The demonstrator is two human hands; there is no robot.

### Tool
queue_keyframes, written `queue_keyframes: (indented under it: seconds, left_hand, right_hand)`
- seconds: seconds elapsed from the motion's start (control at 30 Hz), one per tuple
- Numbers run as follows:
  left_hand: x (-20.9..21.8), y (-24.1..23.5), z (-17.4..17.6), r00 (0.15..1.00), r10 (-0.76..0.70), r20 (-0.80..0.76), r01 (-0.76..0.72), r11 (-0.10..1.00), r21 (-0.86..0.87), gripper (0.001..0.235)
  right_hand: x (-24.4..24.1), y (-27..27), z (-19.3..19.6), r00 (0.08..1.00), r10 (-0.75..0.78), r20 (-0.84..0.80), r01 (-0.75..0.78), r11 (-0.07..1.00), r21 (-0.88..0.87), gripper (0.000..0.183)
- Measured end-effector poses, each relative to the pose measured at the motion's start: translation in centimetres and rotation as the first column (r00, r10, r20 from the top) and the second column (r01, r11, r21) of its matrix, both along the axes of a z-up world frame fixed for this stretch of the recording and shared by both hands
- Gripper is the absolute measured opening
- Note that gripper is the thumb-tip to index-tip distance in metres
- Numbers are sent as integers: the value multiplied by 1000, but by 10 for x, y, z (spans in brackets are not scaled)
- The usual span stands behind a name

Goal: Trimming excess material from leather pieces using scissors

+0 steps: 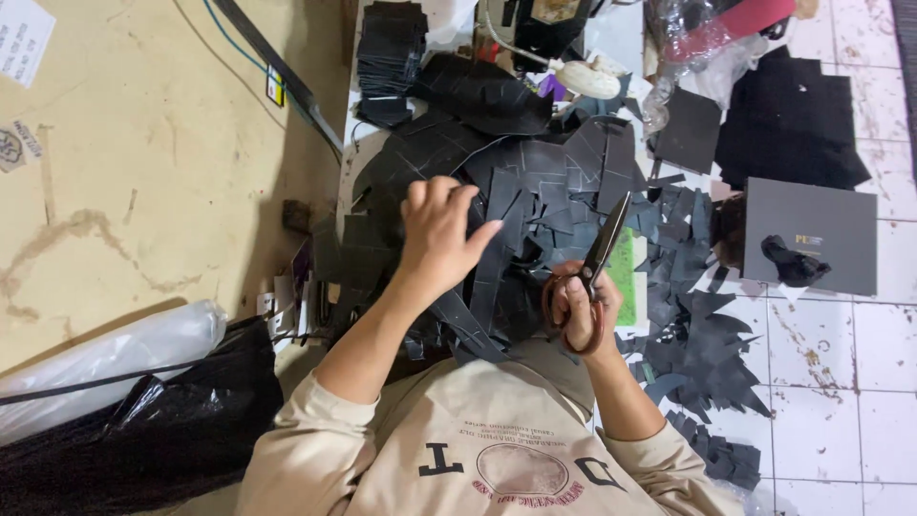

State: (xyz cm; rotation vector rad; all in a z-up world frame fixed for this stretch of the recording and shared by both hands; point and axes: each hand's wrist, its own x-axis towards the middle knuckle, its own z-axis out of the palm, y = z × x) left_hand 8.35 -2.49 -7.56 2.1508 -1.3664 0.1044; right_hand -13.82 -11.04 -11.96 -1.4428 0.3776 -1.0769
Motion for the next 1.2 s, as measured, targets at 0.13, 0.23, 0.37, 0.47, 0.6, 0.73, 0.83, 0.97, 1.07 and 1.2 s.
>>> queue_keyframes:
  seconds: [0.13, 0.23, 0.37, 0.47, 0.6, 0.73, 0.83, 0.97, 1.07, 1.2]
  left_hand:
    - [-11, -22, 7, 999, -20, -50, 26, 992, 120, 52]
    - [-18, -25, 11, 992, -20, -125, 45, 979, 199, 37]
    - [-43, 1, 75, 920, -298, -255, 265, 951, -158, 20]
    - [-54, 15, 101, 843, -352, -406, 248, 925, -286, 17]
    - [-35, 1, 98, 729, -375, -573, 146, 902, -406, 15]
    - [-21, -8, 91, 630, -366, -684, 24, 890, -454, 14]
    - [-20, -6, 89, 642, -306, -703, -110, 870, -480, 11]
    - [-22, 6, 60, 437, -386, -812, -212, 833, -511, 14]
    - [-28, 18, 45, 248, -457, -854, -78, 870, -488, 24]
    - [-34, 21, 62, 314, -439, -842, -20, 884, -468, 28]
  right_hand:
    - [-5, 2, 18, 1000, -19, 4, 19, 1000, -11, 28]
    - [-9, 1, 29, 998, -35, -59, 29, 995, -95, 22]
    - [-12, -8, 42, 994, -76, -83, 67, 992, -109, 17]
    - [-12, -11, 55, 987, -98, -124, 85, 991, -101, 20]
    - [1, -15, 54, 991, 129, 27, -131, 988, 87, 30]
    - [9, 4, 45, 945, 270, 185, -315, 903, 291, 32]
    - [7, 6, 38, 945, 319, 70, -325, 903, 282, 17]
    - [2, 0, 43, 960, 274, 57, -274, 878, 392, 9]
    - [6, -13, 67, 944, 329, -26, -302, 893, 333, 7]
    - [13, -17, 77, 933, 342, -116, -307, 920, 246, 9]
